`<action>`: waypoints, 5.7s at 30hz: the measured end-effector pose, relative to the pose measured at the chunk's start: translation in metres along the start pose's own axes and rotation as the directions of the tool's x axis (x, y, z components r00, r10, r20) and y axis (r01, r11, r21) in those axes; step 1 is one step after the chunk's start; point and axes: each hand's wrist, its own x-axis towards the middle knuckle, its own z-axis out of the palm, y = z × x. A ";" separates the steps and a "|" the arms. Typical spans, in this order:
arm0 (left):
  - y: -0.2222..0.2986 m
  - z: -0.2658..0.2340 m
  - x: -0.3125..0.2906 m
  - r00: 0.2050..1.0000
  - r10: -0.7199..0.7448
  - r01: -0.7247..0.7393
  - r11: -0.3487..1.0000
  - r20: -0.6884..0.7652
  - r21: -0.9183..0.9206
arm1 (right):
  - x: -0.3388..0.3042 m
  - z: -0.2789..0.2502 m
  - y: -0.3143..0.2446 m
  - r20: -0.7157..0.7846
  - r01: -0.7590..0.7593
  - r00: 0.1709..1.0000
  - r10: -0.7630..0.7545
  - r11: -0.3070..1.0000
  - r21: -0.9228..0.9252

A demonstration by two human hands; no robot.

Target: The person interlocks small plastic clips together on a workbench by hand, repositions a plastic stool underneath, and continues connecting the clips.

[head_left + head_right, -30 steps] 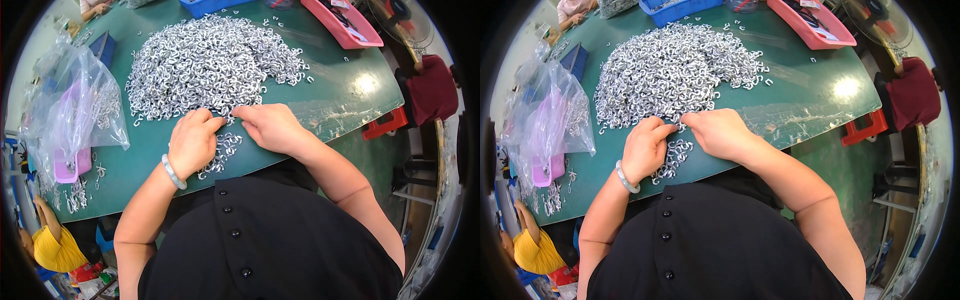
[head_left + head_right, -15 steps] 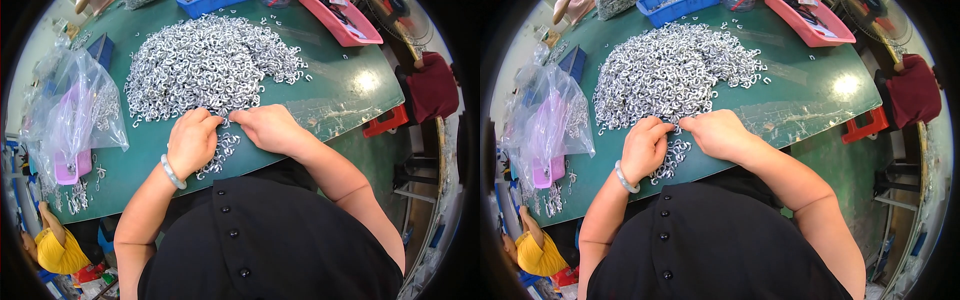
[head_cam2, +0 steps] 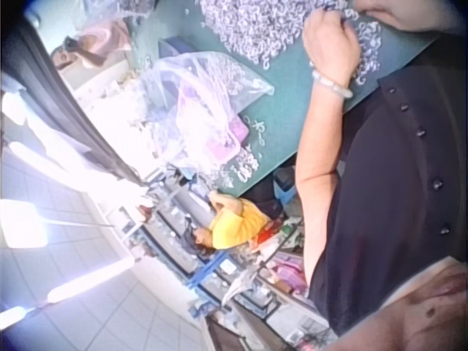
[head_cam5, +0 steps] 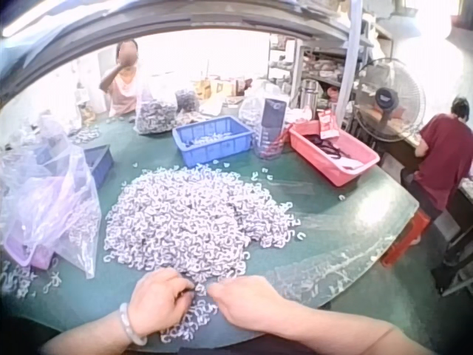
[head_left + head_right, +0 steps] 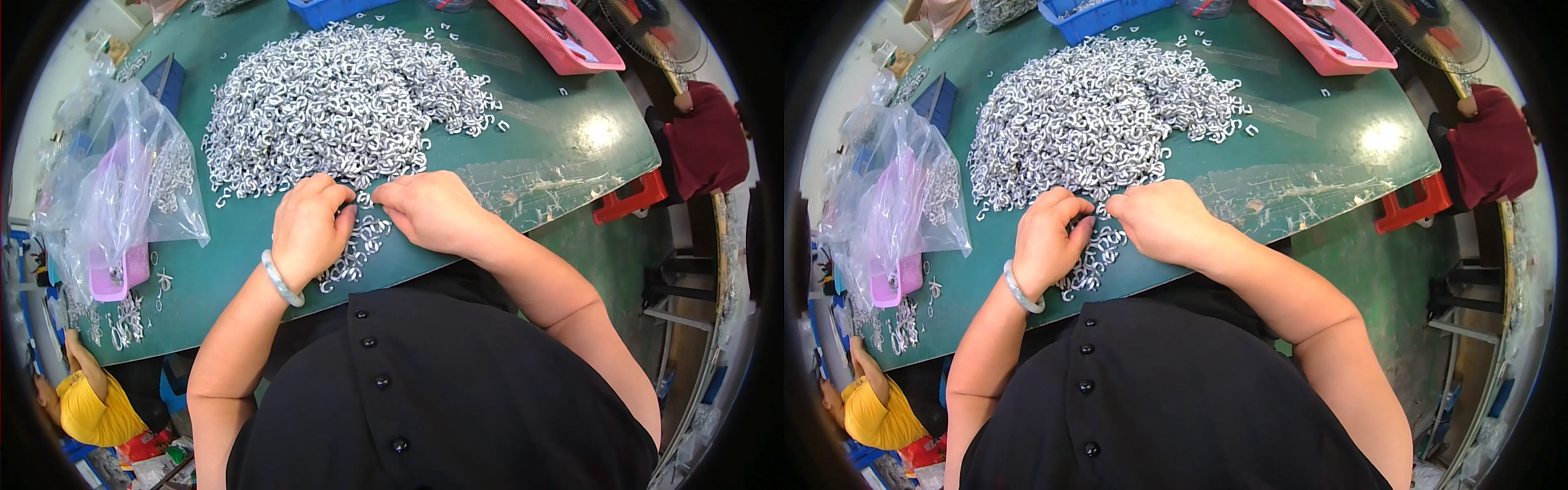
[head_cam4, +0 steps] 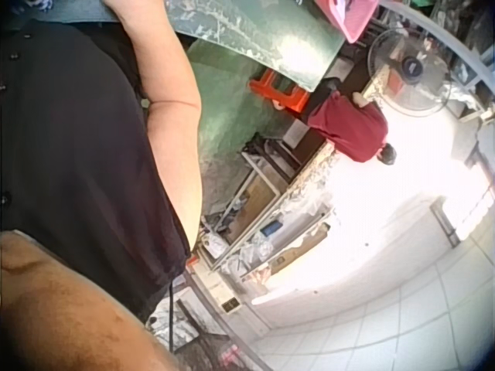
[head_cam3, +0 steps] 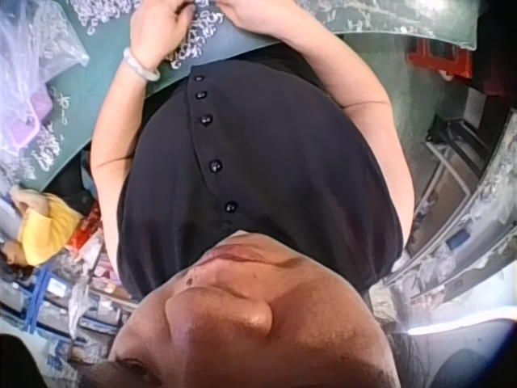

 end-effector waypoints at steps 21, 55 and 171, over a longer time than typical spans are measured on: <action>0.010 0.005 0.004 0.993 0.103 -0.093 0.982 0.055 -0.165 | -0.019 -0.021 0.018 -0.075 -0.083 0.994 0.085 0.996 0.027; 0.026 0.016 0.015 0.990 0.110 -0.104 0.992 0.083 -0.078 | -0.035 -0.019 0.038 -0.180 -0.062 0.980 0.078 0.994 0.092; 0.042 0.012 0.005 0.989 0.106 -0.093 0.988 0.099 -0.125 | -0.053 -0.009 0.033 -0.162 0.148 0.979 -0.124 0.978 0.145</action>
